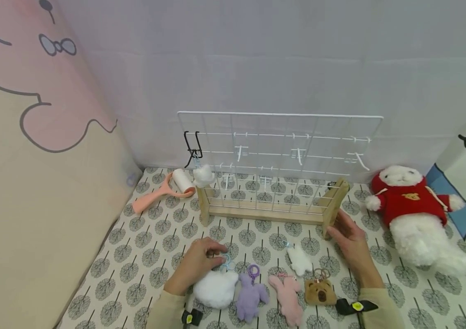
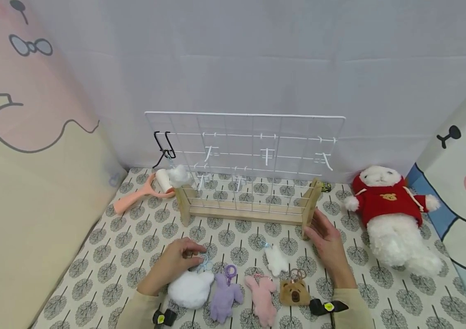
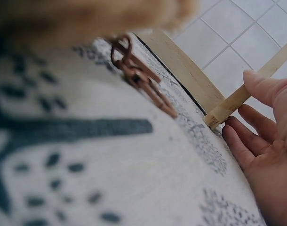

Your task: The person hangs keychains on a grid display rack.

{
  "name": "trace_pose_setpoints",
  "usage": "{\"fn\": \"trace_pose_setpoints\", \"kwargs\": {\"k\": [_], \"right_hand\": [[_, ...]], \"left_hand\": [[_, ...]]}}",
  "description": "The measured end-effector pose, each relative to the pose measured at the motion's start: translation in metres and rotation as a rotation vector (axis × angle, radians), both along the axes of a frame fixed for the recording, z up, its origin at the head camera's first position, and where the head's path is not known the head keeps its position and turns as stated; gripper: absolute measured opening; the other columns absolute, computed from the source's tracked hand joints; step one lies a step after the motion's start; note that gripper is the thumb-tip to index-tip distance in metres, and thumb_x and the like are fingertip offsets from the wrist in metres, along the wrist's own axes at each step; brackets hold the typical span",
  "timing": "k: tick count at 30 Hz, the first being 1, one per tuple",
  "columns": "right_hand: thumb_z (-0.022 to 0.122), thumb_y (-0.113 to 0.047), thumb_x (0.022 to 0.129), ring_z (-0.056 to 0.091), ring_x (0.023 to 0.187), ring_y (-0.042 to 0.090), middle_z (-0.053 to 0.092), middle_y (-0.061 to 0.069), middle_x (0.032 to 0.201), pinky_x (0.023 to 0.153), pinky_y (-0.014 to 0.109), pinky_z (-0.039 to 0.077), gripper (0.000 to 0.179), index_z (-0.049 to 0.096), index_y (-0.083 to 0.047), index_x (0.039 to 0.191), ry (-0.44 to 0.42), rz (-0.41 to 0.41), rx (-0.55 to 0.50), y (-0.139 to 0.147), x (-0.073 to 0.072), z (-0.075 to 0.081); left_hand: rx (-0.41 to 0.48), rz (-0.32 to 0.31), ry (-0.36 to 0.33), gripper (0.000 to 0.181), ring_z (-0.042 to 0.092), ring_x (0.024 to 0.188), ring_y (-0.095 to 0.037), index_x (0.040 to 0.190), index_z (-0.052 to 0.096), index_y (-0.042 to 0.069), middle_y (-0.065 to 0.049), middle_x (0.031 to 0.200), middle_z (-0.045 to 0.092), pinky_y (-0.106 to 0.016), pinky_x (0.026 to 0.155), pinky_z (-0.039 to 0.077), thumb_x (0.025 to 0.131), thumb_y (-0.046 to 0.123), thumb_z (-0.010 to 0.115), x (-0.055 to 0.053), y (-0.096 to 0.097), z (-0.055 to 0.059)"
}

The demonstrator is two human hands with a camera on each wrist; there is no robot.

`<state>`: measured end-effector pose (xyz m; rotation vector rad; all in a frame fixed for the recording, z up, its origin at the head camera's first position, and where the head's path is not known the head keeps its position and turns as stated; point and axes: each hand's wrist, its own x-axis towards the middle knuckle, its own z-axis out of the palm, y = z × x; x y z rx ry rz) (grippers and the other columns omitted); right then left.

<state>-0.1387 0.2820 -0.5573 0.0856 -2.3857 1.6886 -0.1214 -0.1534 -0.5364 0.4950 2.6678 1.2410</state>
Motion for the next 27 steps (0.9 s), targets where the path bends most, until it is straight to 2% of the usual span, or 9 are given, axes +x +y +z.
{"fn": "trace_pose_setpoints", "kwargs": {"k": [12, 18, 27], "right_hand": [[0.069, -0.008, 0.103, 0.048, 0.126, -0.012, 0.045, 0.032, 0.157, 0.102, 0.005, 0.041, 0.067, 0.038, -0.007, 0.163, -0.008, -0.001, -0.004, 0.0004, -0.0044, 0.0041], [0.068, -0.008, 0.103, 0.047, 0.127, -0.013, 0.045, 0.031, 0.158, 0.102, 0.005, 0.041, 0.067, 0.038, -0.008, 0.163, -0.014, -0.008, -0.012, 0.0000, -0.0025, 0.0035], [0.068, -0.008, 0.103, 0.048, 0.127, -0.012, 0.046, 0.031, 0.157, 0.102, 0.006, 0.041, 0.067, 0.038, -0.006, 0.163, -0.014, -0.002, -0.028, 0.0000, 0.0002, 0.0002]], "left_hand": [[-0.052, 0.017, -0.001, 0.014, 0.055, 0.078, -0.007, 0.100, 0.083, 0.019, 0.011, 0.086, 0.061, -0.025, 0.071, 0.049, 0.088, 0.011, 0.084, -0.0053, 0.0005, -0.0001], [-0.063, 0.016, -0.009, 0.011, 0.056, 0.078, -0.007, 0.092, 0.081, 0.018, 0.009, 0.087, 0.062, -0.025, 0.070, 0.049, 0.088, 0.008, 0.084, -0.0040, 0.0025, 0.0022], [-0.126, 0.001, -0.012, 0.006, 0.056, 0.081, -0.008, 0.091, 0.078, 0.015, 0.007, 0.091, 0.063, -0.025, 0.072, 0.051, 0.091, 0.010, 0.081, -0.0023, 0.0044, 0.0033]]}}
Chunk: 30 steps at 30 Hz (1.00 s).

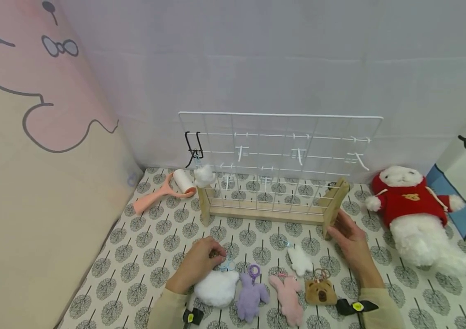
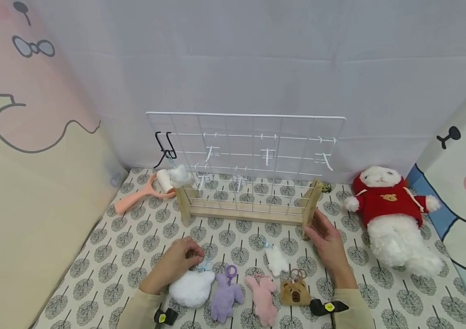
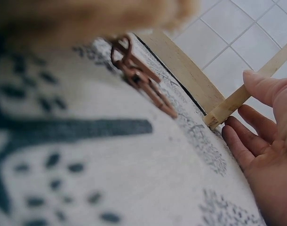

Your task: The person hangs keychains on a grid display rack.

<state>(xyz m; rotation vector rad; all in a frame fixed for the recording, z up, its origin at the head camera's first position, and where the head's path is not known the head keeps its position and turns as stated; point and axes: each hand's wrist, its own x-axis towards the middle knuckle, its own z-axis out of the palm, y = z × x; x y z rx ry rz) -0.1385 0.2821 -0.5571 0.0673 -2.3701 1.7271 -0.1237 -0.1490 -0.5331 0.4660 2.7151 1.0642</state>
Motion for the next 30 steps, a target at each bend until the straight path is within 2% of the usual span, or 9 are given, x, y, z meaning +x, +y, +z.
{"fn": "trace_pose_setpoints", "kwargs": {"k": [2, 6, 9, 13, 17, 22, 30], "right_hand": [[0.068, -0.006, 0.104, 0.049, 0.127, -0.012, 0.049, 0.024, 0.156, 0.101, 0.006, 0.043, 0.066, 0.038, -0.005, 0.163, 0.011, 0.009, -0.010, 0.001, 0.000, -0.002], [0.066, -0.003, 0.103, 0.053, 0.126, -0.010, 0.054, -0.004, 0.150, 0.100, 0.008, 0.045, 0.065, 0.039, -0.004, 0.162, 0.039, 0.033, -0.047, 0.002, -0.002, -0.005], [0.066, -0.002, 0.103, 0.053, 0.126, -0.010, 0.053, -0.013, 0.146, 0.100, 0.008, 0.045, 0.065, 0.039, -0.005, 0.162, 0.047, 0.037, -0.051, 0.003, -0.002, -0.006], [0.066, -0.001, 0.103, 0.053, 0.126, -0.010, 0.053, -0.012, 0.146, 0.100, 0.008, 0.045, 0.065, 0.039, -0.004, 0.162, 0.046, 0.036, -0.059, 0.002, 0.000, -0.004], [0.066, 0.002, 0.102, 0.054, 0.125, -0.009, 0.054, -0.013, 0.145, 0.099, 0.008, 0.045, 0.064, 0.040, -0.003, 0.161, 0.058, 0.041, -0.079, 0.000, 0.001, -0.003], [0.066, 0.003, 0.102, 0.054, 0.125, -0.009, 0.055, -0.011, 0.145, 0.100, 0.008, 0.045, 0.065, 0.040, -0.002, 0.161, 0.061, 0.042, -0.085, 0.000, 0.001, -0.002], [0.066, 0.000, 0.103, 0.053, 0.126, -0.010, 0.054, -0.007, 0.148, 0.100, 0.008, 0.044, 0.065, 0.040, -0.005, 0.162, 0.046, 0.031, -0.056, 0.001, 0.000, -0.003]], "left_hand": [[-0.013, -0.004, 0.003, 0.006, 0.056, 0.081, -0.008, 0.091, 0.077, 0.014, 0.007, 0.091, 0.062, -0.026, 0.073, 0.051, 0.092, 0.010, 0.080, 0.000, 0.000, -0.001], [-0.018, -0.001, 0.007, 0.006, 0.054, 0.082, -0.008, 0.090, 0.075, 0.015, 0.008, 0.089, 0.060, -0.026, 0.073, 0.050, 0.093, 0.011, 0.079, 0.000, -0.002, -0.004], [0.007, -0.010, 0.013, 0.005, 0.053, 0.082, -0.009, 0.092, 0.075, 0.017, 0.009, 0.088, 0.059, -0.026, 0.074, 0.048, 0.094, 0.017, 0.079, 0.001, -0.003, -0.004], [0.029, -0.010, 0.001, 0.016, 0.052, 0.084, -0.011, 0.098, 0.076, 0.017, 0.008, 0.089, 0.060, -0.027, 0.076, 0.047, 0.091, 0.028, 0.084, 0.004, -0.003, 0.000], [-0.008, -0.002, -0.014, 0.027, 0.052, 0.086, -0.011, 0.102, 0.075, 0.015, 0.006, 0.091, 0.060, -0.027, 0.076, 0.048, 0.084, 0.028, 0.090, 0.008, -0.002, 0.005], [-0.050, 0.011, 0.001, 0.024, 0.050, 0.081, -0.009, 0.097, 0.072, 0.015, 0.007, 0.087, 0.057, -0.026, 0.071, 0.047, 0.083, 0.023, 0.090, 0.011, 0.001, 0.008], [0.005, 0.046, 0.000, 0.014, 0.050, 0.072, -0.007, 0.089, 0.072, 0.017, 0.008, 0.081, 0.057, -0.024, 0.064, 0.045, 0.088, 0.017, 0.085, 0.011, 0.002, 0.005]]}}
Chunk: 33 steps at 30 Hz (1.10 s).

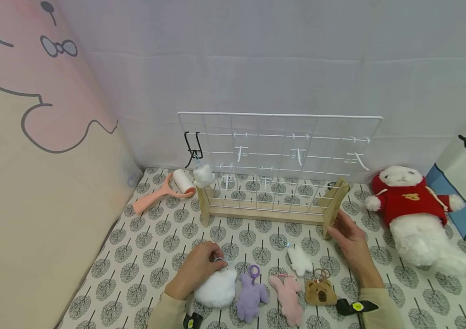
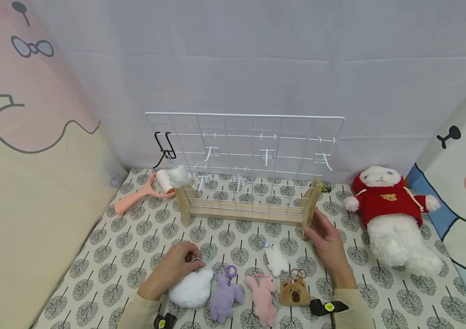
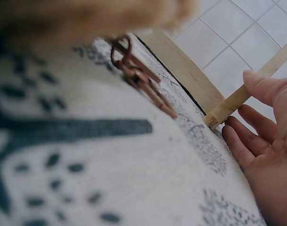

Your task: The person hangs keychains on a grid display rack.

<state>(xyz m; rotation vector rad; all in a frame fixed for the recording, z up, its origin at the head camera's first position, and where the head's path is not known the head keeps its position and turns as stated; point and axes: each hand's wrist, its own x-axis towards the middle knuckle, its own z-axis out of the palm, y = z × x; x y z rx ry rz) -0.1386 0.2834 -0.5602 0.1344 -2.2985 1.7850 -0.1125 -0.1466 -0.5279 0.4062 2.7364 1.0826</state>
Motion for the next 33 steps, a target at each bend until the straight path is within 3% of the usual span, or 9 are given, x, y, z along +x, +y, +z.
{"fn": "trace_pose_setpoints", "kwargs": {"k": [8, 11, 20, 26, 33], "right_hand": [[0.066, -0.001, 0.103, 0.053, 0.125, -0.010, 0.054, 0.002, 0.151, 0.101, 0.008, 0.044, 0.064, 0.040, -0.004, 0.161, -0.005, -0.005, 0.014, 0.001, 0.000, 0.001], [0.066, -0.002, 0.103, 0.053, 0.126, -0.011, 0.054, -0.002, 0.151, 0.101, 0.008, 0.044, 0.064, 0.040, -0.005, 0.162, -0.010, -0.004, 0.010, 0.001, 0.001, 0.000], [0.066, -0.002, 0.103, 0.051, 0.128, -0.010, 0.052, -0.016, 0.146, 0.103, 0.008, 0.043, 0.065, 0.039, -0.004, 0.162, -0.001, -0.006, 0.003, 0.001, -0.001, -0.002], [0.066, -0.002, 0.103, 0.052, 0.128, -0.010, 0.053, -0.009, 0.149, 0.103, 0.008, 0.044, 0.065, 0.040, -0.004, 0.162, 0.002, -0.009, 0.011, 0.001, 0.000, -0.001], [0.066, -0.001, 0.103, 0.053, 0.127, -0.009, 0.054, -0.008, 0.149, 0.102, 0.009, 0.044, 0.064, 0.040, -0.005, 0.162, 0.006, -0.004, 0.001, 0.000, 0.001, -0.001]], "left_hand": [[0.067, 0.013, 0.125, 0.003, 0.051, 0.072, -0.004, 0.092, 0.080, 0.014, 0.014, 0.083, 0.060, -0.023, 0.064, 0.046, 0.091, 0.016, 0.082, -0.001, 0.000, -0.002], [0.098, -0.006, 0.152, 0.004, 0.054, 0.076, -0.003, 0.095, 0.081, 0.012, 0.015, 0.086, 0.061, -0.023, 0.068, 0.049, 0.093, 0.015, 0.080, -0.002, 0.001, 0.002], [0.084, -0.019, 0.209, 0.005, 0.060, 0.084, -0.007, 0.099, 0.080, 0.011, 0.010, 0.093, 0.066, -0.028, 0.076, 0.056, 0.096, 0.011, 0.076, -0.005, 0.001, 0.027], [0.075, 0.001, 0.257, 0.007, 0.059, 0.088, -0.010, 0.099, 0.081, 0.012, 0.012, 0.094, 0.064, -0.030, 0.079, 0.055, 0.092, 0.011, 0.080, -0.010, 0.003, 0.047], [0.114, -0.006, 0.373, 0.008, 0.059, 0.088, -0.011, 0.097, 0.082, 0.016, 0.010, 0.093, 0.063, -0.031, 0.076, 0.053, 0.089, 0.012, 0.084, -0.019, 0.005, 0.061]]}}
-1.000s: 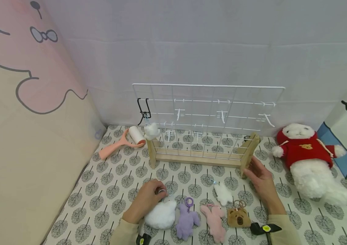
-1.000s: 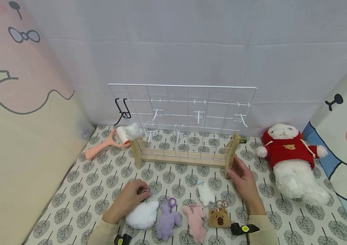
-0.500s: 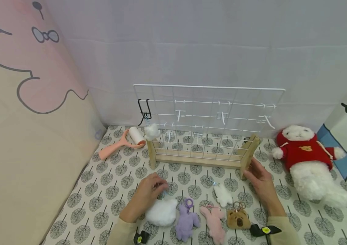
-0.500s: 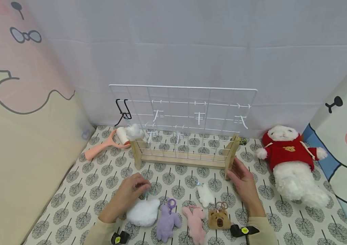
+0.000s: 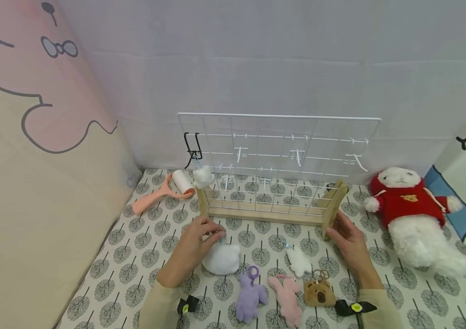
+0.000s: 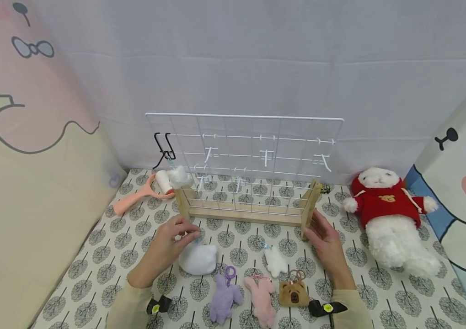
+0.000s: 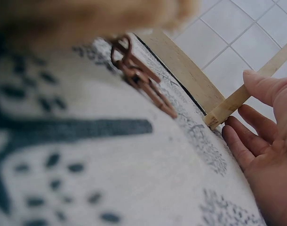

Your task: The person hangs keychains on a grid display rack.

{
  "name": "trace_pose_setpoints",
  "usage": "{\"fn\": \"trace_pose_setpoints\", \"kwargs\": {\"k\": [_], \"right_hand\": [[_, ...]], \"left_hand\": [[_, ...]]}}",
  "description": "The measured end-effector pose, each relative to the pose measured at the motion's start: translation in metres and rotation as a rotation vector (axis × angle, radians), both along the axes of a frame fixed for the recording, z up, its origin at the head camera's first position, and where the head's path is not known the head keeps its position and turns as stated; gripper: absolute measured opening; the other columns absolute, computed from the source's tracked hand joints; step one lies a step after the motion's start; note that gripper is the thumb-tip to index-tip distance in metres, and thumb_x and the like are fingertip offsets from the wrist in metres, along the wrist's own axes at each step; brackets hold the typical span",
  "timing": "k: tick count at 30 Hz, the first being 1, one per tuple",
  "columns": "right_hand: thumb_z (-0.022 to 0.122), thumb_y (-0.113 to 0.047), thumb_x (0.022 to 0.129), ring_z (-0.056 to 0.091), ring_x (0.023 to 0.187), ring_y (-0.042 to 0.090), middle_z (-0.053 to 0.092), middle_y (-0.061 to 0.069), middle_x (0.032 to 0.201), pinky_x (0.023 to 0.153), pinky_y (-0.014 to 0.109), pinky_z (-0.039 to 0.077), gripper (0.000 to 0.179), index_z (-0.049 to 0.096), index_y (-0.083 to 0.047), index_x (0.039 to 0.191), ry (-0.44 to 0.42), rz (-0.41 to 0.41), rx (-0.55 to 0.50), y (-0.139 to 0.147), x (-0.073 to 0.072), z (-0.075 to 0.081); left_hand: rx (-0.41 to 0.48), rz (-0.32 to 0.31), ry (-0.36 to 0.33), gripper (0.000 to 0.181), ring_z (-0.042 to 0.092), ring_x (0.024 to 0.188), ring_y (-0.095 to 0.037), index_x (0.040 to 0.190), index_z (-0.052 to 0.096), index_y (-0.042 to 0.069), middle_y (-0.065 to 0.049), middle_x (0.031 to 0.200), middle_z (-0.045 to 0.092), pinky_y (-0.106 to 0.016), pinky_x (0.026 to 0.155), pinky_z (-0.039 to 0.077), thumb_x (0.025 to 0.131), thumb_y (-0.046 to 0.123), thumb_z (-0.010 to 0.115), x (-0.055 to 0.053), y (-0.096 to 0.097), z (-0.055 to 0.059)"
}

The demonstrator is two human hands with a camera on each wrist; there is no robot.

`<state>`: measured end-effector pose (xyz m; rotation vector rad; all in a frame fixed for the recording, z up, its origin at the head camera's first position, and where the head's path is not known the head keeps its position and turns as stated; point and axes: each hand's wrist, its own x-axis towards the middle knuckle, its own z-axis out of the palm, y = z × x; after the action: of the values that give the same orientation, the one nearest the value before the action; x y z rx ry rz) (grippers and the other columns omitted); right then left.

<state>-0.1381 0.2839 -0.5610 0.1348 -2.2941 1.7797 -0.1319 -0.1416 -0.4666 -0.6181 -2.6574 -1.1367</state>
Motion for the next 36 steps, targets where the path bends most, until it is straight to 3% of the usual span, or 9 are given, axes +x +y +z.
{"fn": "trace_pose_setpoints", "kwargs": {"k": [9, 19, 24, 29, 36], "right_hand": [[0.066, -0.003, 0.103, 0.052, 0.127, -0.010, 0.053, -0.007, 0.149, 0.102, 0.008, 0.044, 0.064, 0.040, -0.005, 0.162, -0.005, 0.003, 0.006, 0.000, -0.003, 0.000], [0.068, -0.009, 0.104, 0.049, 0.127, -0.011, 0.048, 0.025, 0.157, 0.101, 0.007, 0.043, 0.066, 0.038, -0.009, 0.163, -0.048, -0.019, 0.045, 0.000, 0.003, 0.001], [0.068, -0.010, 0.104, 0.049, 0.127, -0.012, 0.047, 0.029, 0.157, 0.101, 0.006, 0.042, 0.066, 0.038, -0.009, 0.163, -0.058, -0.027, 0.053, -0.001, 0.003, 0.002], [0.067, -0.008, 0.104, 0.049, 0.126, -0.013, 0.048, 0.028, 0.156, 0.101, 0.006, 0.043, 0.066, 0.038, -0.006, 0.163, -0.051, -0.025, 0.056, 0.000, 0.002, 0.001], [0.067, -0.008, 0.104, 0.050, 0.126, -0.012, 0.051, 0.022, 0.155, 0.101, 0.007, 0.043, 0.065, 0.039, -0.006, 0.163, -0.035, -0.018, 0.056, -0.001, 0.001, 0.002]], "left_hand": [[0.099, -0.048, 0.125, 0.011, 0.063, 0.081, -0.010, 0.102, 0.082, 0.009, 0.004, 0.089, 0.064, -0.025, 0.068, 0.056, 0.091, 0.010, 0.082, -0.017, 0.000, 0.015], [0.186, -0.061, 0.234, 0.012, 0.066, 0.078, -0.013, 0.100, 0.081, 0.006, 0.001, 0.090, 0.069, -0.026, 0.068, 0.057, 0.089, 0.004, 0.083, -0.031, 0.005, 0.043], [0.230, -0.048, 0.277, 0.009, 0.067, 0.077, -0.014, 0.100, 0.081, 0.005, -0.003, 0.093, 0.074, -0.025, 0.066, 0.058, 0.091, 0.005, 0.081, -0.039, 0.009, 0.054], [0.252, 0.008, 0.269, 0.009, 0.066, 0.078, -0.014, 0.102, 0.080, 0.004, -0.004, 0.094, 0.074, -0.023, 0.069, 0.057, 0.093, 0.006, 0.080, -0.047, 0.012, 0.056], [0.264, 0.075, 0.267, 0.008, 0.067, 0.076, -0.016, 0.102, 0.079, 0.003, -0.009, 0.094, 0.076, -0.025, 0.069, 0.058, 0.094, 0.005, 0.078, -0.054, 0.015, 0.047]]}}
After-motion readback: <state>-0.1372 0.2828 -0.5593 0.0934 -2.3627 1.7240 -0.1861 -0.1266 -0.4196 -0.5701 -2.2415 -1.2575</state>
